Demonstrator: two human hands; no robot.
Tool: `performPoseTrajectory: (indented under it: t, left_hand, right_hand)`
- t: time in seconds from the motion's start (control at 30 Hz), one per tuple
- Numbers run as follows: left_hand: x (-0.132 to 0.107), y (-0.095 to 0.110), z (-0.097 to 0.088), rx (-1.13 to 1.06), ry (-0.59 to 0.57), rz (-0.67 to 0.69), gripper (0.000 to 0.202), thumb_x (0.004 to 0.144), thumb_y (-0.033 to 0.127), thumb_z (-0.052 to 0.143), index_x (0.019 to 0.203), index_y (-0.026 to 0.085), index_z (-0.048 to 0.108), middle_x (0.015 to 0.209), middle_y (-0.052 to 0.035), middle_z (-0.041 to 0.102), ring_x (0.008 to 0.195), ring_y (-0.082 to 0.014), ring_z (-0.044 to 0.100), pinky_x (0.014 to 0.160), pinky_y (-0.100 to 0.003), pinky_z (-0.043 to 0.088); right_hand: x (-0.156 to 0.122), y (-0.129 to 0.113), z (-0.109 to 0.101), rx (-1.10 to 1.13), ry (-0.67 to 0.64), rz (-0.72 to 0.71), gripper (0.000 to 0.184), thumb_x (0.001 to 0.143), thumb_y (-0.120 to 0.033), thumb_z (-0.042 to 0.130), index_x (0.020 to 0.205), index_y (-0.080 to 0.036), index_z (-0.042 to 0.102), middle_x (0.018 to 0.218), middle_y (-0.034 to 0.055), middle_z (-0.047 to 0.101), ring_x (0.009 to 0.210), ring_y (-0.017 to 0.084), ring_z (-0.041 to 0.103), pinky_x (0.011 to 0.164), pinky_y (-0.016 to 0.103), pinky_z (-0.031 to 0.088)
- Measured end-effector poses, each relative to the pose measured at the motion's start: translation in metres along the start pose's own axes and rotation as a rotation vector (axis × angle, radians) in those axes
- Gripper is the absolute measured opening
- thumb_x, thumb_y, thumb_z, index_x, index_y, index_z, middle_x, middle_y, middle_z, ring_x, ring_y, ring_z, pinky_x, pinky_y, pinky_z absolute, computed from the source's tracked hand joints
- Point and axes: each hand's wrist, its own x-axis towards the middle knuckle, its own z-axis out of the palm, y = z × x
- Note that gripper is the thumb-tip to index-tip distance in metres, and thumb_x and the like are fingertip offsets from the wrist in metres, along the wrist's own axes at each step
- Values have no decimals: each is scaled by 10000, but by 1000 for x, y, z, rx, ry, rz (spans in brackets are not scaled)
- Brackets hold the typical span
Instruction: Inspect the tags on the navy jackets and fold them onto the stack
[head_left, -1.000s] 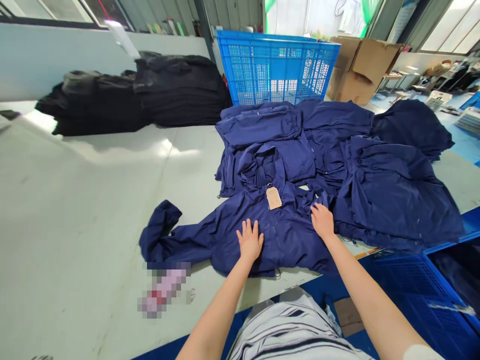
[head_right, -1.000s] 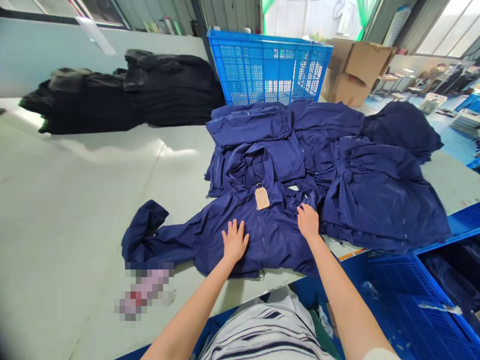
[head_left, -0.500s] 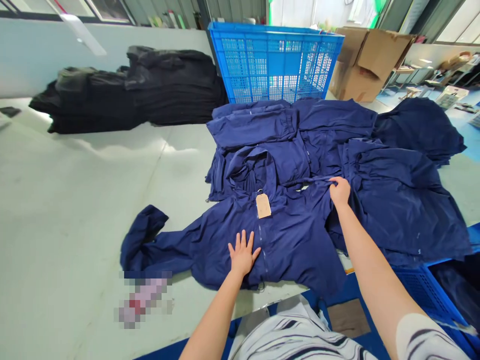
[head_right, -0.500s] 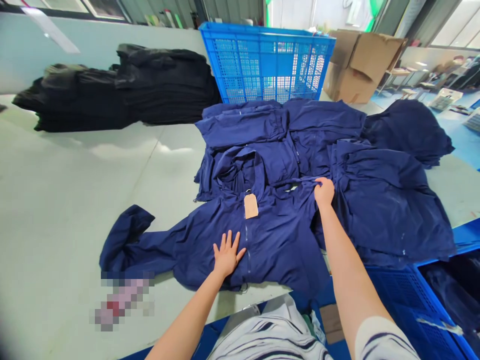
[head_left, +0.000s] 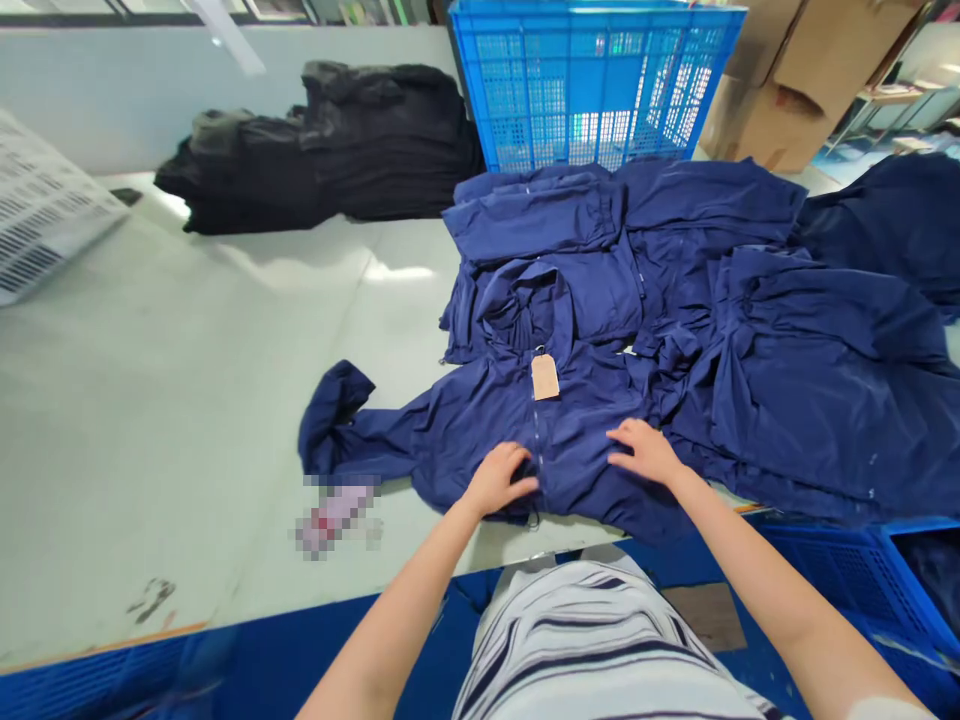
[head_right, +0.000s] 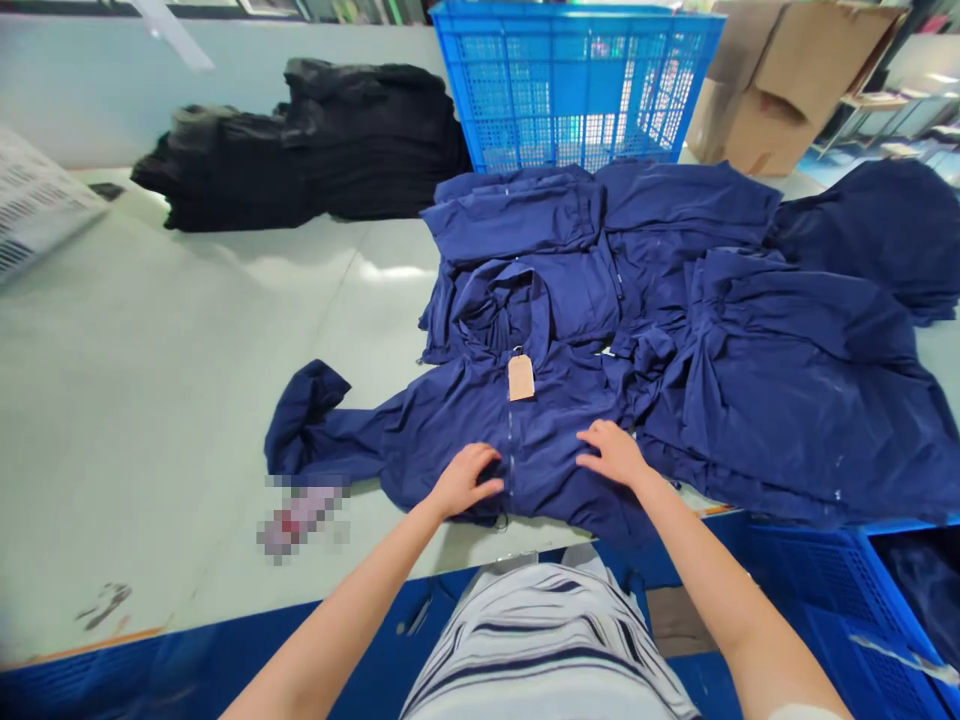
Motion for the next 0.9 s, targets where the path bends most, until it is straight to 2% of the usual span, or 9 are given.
performPoseTrajectory:
  t: [0.07,0.17,0.23,0.37,0.5,0.57,0.67,0.8,0.9]
  left_hand:
    - [-12,-6,-11,9,-132,153,547,781,621,611,1130,201,617,1102,-104,609,993,-253,568,911,-378,446]
    - [-8,-16,-31,70,-288,143,243,838,420,608,928,204,677,932,-70,632,905,-219,582,835,-319,442]
    - [13,-20,-46,111,-290,28,164,849,323,589,824,201,695,893,-65,642,915,-210,591,825,-299,435]
    - [66,-10,-61,216,-68,-444,216,871,278,526,880,182,719,983,-106,683,952,-237,627,809,-317,456]
    - [82,7,-36,38,61,-648,373,890,189,431,1222,172,602,1051,-127,714,997,-240,660,852,-329,479]
    - [71,9,-15,-109,84,-576,532,861,163,447,1394,159,429,1156,-135,692,1062,-232,653,914,-339,475]
    - [44,6,16,-190,90,-372,774,800,221,534,1499,145,212,1426,-173,513,1292,-251,517,1095,-418,365]
    - [20,6,38,-14,-1,-208,1073,705,376,666,1534,94,47,1596,-248,138,1481,-342,162,1184,-560,122]
    - [17,8,36,61,-82,-205,994,710,191,618,1539,91,79,1600,-246,102,1489,-323,129,1176,-552,163]
  right_hand:
    - [-5,-4,11,-61,-158,-22,249,834,-297,623,1068,-280,706,1078,54,615,939,191,585,792,296,488]
    - [6,0,14,-123,-259,39,182,831,-188,599,933,-277,720,965,31,619,872,162,591,727,246,451]
    - [24,3,9,-134,-182,137,193,858,-172,553,916,-265,713,939,34,620,866,164,593,733,243,438]
    - [56,-4,-3,-65,128,358,263,914,-176,437,1038,-213,666,1017,76,615,895,185,593,806,276,455]
    - [46,-36,2,-10,194,234,262,939,-251,441,1132,-191,607,1135,107,586,953,199,586,857,300,464]
    - [27,-54,12,-61,75,82,283,918,-373,519,1125,-207,615,1106,97,597,989,223,575,875,325,462]
    - [2,-69,28,-175,-136,-36,592,770,-474,698,1282,-210,562,1178,124,597,1059,282,557,899,382,458]
    - [2,-58,36,-157,-196,74,463,809,-185,587,1269,-240,600,1206,107,642,1089,263,584,925,370,448]
    - [20,-32,22,100,-90,185,454,783,-76,472,1150,-269,656,1127,40,694,1026,204,624,916,334,466]
